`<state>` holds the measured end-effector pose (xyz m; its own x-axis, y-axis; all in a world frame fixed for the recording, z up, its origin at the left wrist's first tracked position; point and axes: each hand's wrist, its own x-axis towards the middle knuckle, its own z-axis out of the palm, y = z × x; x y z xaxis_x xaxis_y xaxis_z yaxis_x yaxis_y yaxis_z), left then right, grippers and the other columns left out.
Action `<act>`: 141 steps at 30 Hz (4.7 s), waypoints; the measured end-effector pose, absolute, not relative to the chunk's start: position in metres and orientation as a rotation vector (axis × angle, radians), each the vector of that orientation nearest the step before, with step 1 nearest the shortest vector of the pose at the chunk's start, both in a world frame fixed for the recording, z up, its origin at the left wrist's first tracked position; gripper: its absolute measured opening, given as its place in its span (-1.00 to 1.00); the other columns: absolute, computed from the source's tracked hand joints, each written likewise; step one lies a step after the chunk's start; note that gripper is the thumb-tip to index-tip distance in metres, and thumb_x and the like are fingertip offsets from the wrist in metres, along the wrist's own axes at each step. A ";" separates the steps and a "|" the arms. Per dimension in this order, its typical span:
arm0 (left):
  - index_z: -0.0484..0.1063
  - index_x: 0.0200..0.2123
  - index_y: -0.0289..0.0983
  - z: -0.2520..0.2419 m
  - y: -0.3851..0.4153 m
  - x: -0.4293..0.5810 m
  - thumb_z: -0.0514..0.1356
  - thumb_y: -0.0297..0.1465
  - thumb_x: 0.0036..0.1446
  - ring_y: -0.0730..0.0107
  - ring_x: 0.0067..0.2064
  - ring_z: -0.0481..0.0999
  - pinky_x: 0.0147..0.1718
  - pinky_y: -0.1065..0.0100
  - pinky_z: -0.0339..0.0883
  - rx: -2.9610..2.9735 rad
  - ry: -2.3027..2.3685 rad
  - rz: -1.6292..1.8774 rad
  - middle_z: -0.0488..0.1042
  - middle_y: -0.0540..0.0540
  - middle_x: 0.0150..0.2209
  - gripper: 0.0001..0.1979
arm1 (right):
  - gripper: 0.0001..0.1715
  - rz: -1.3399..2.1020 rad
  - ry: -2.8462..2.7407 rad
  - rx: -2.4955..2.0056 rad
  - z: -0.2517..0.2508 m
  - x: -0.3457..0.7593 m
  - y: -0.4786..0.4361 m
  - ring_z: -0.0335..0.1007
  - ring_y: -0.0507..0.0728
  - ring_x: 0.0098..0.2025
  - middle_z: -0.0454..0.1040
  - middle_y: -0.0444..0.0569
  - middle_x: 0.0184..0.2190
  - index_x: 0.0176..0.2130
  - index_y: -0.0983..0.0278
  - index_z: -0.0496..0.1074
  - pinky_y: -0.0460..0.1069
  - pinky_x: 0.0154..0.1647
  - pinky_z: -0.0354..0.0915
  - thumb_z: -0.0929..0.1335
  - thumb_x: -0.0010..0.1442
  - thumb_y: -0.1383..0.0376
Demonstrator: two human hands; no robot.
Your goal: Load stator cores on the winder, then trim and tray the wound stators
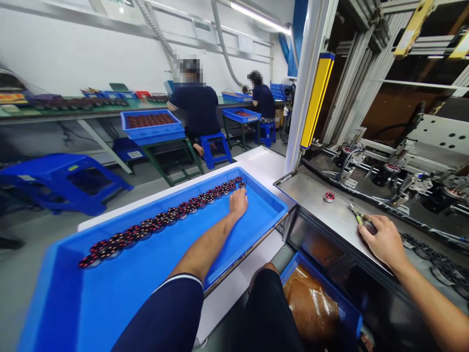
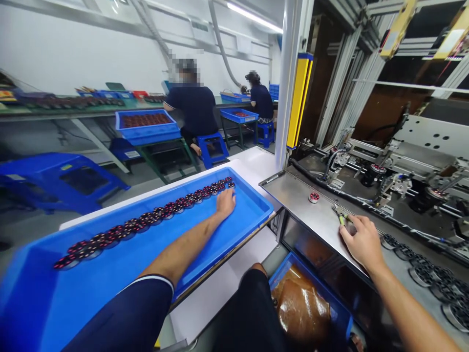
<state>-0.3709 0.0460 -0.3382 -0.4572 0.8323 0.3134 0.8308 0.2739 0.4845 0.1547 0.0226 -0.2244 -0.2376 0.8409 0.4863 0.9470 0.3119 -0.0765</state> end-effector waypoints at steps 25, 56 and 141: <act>0.38 0.18 -0.26 -0.328 0.035 -0.357 0.23 -0.25 0.32 0.04 0.19 0.45 0.14 -0.11 0.39 1.712 2.396 0.995 0.39 -0.23 0.23 -0.58 | -0.41 -0.304 -2.130 -1.596 -0.221 0.152 0.019 0.44 0.33 -0.05 0.52 0.20 -0.04 -0.02 0.34 0.55 0.20 0.07 0.35 0.25 0.23 -0.01; 0.40 0.13 -0.28 -0.179 0.082 -0.121 0.23 -0.26 0.32 0.17 0.02 0.55 -0.03 0.04 0.52 1.798 1.258 0.939 0.48 -0.20 0.10 -0.62 | -0.63 -0.106 -2.175 -1.695 -0.201 0.139 -0.005 0.45 0.21 0.06 0.48 0.05 0.06 0.04 0.27 0.45 0.23 0.10 0.40 0.38 0.35 0.11; 0.38 0.19 -0.07 -0.166 -0.220 -0.068 0.32 -0.60 0.19 0.31 -0.02 0.67 -0.06 0.36 0.57 1.343 0.255 1.156 0.59 -0.17 0.11 -0.45 | -0.73 1.031 -1.259 -0.946 -0.142 0.112 -0.265 0.33 0.02 -0.46 0.41 -0.13 -0.49 -0.41 0.24 0.41 -0.05 -0.43 0.28 0.44 0.29 0.21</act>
<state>-0.0683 -0.2201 -0.1662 0.4672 0.7605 0.4510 -0.5000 -0.1934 0.8442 0.1117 -0.2652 -0.1419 0.0236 0.9606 0.2771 -0.0818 0.2781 -0.9571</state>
